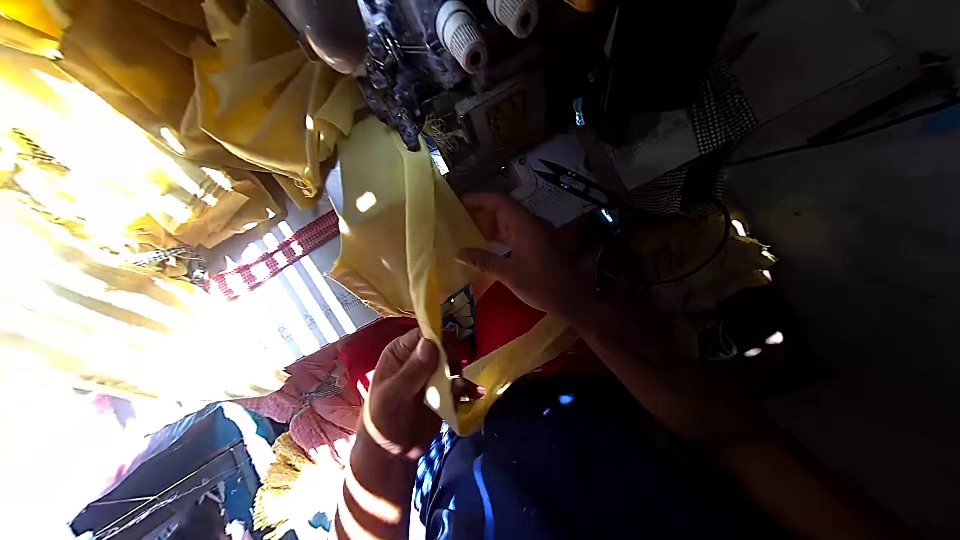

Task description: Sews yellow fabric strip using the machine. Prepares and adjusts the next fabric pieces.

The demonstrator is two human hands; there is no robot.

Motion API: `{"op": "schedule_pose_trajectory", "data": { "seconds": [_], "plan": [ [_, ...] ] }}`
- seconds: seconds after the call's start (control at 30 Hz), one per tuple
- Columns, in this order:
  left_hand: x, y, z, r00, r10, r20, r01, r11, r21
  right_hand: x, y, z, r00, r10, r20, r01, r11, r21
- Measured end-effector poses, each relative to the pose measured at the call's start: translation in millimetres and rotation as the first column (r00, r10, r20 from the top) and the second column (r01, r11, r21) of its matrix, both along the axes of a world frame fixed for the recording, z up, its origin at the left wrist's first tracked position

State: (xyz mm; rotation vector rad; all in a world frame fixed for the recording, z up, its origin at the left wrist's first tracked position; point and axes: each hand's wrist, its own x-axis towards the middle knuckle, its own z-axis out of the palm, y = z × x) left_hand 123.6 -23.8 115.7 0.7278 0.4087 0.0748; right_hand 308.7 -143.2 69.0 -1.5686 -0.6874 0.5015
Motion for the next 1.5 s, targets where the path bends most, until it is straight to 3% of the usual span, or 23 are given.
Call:
{"op": "schedule_pose_trajectory", "data": {
  "seconds": [0.03, 0.07, 0.13, 0.3, 0.5, 0.53, 0.57, 0.6, 0.63, 0.67, 0.7, 0.73, 0.8, 0.93, 1.03, 1.27, 1.5],
  "plan": [
    [0.8, -8.1, -2.6, 0.995, 0.062, -0.082, -0.038, 0.963, 0.266, -7.0, 4.4, 0.1, 0.992, 0.031, -0.126, -0.027, 0.999, 0.034],
    [-0.7, -16.3, -7.3, 0.987, 0.124, -0.100, -0.060, 0.871, 0.488, -17.6, 2.2, 2.1, 0.982, 0.048, -0.182, -0.041, 0.998, 0.043],
    [-5.1, -30.9, -16.8, 0.974, 0.209, -0.085, -0.083, 0.683, 0.725, -42.2, -16.8, 0.9, 0.991, 0.046, -0.130, -0.049, 0.999, -0.018],
    [-6.9, -40.5, -46.1, 0.961, 0.272, -0.058, -0.068, 0.434, 0.898, -78.6, -53.7, -14.7, 0.979, 0.039, -0.201, -0.051, 0.997, -0.055],
    [-1.5, -37.0, -42.0, 0.966, 0.252, -0.064, 0.016, 0.186, 0.982, -68.9, -55.6, -13.8, 0.950, 0.022, -0.311, -0.038, 0.998, -0.044],
    [-1.3, -36.9, -38.1, 0.969, 0.235, -0.076, 0.032, 0.187, 0.982, -67.4, -55.2, -14.1, 0.947, 0.038, -0.318, -0.055, 0.997, -0.046],
    [-2.0, -37.2, -31.2, 0.977, 0.198, -0.081, 0.029, 0.252, 0.967, -66.5, -54.7, -13.8, 0.943, 0.053, -0.329, -0.072, 0.996, -0.045],
    [-3.6, -37.9, -22.1, 0.989, 0.137, -0.059, 0.000, 0.394, 0.919, -66.0, -54.3, -13.0, 0.938, 0.067, -0.341, -0.086, 0.995, -0.041],
    [-5.7, -38.8, -12.7, 0.998, 0.059, -0.001, -0.034, 0.600, 0.800, -65.9, -54.3, -11.9, 0.934, 0.078, -0.348, -0.096, 0.995, -0.034],
    [-7.0, -40.5, -4.6, 0.998, 0.000, 0.069, -0.041, 0.800, 0.599, -66.0, -54.9, -10.5, 0.933, 0.090, -0.349, -0.105, 0.994, -0.024],
    [-6.7, -42.5, 1.0, 0.992, -0.035, 0.120, -0.014, 0.922, 0.387, -66.7, -55.5, -8.8, 0.931, 0.097, -0.351, -0.109, 0.994, -0.015],
    [-5.6, -44.0, 1.2, 0.991, -0.058, 0.125, 0.023, 0.963, 0.267, -67.2, -55.8, -7.3, 0.930, 0.104, -0.353, -0.113, 0.994, -0.006],
    [-5.6, -46.7, -12.9, 0.997, -0.076, 0.008, 0.071, 0.960, 0.269, -67.7, -56.7, -6.2, 0.928, 0.122, -0.351, -0.129, 0.992, 0.004],
    [-11.9, -50.0, -43.8, 0.986, -0.008, -0.168, 0.091, 0.867, 0.491, -68.8, -58.9, -7.4, 0.942, 0.122, -0.314, -0.149, 0.987, -0.060],
    [-14.7, -49.0, -48.4, 0.984, 0.044, -0.172, 0.062, 0.824, 0.564, -67.8, -61.5, -5.9, 0.946, 0.115, -0.302, -0.146, 0.986, -0.082],
    [-13.8, -48.3, -46.0, 0.991, 0.034, -0.132, 0.046, 0.832, 0.553, -65.7, -63.0, -3.2, 0.945, 0.145, -0.294, -0.177, 0.980, -0.085],
    [-12.0, -47.4, -47.3, 0.988, 0.023, -0.153, 0.082, 0.759, 0.646, -61.4, -65.6, -0.8, 0.935, 0.197, -0.294, -0.229, 0.971, -0.076]
  ]
}}
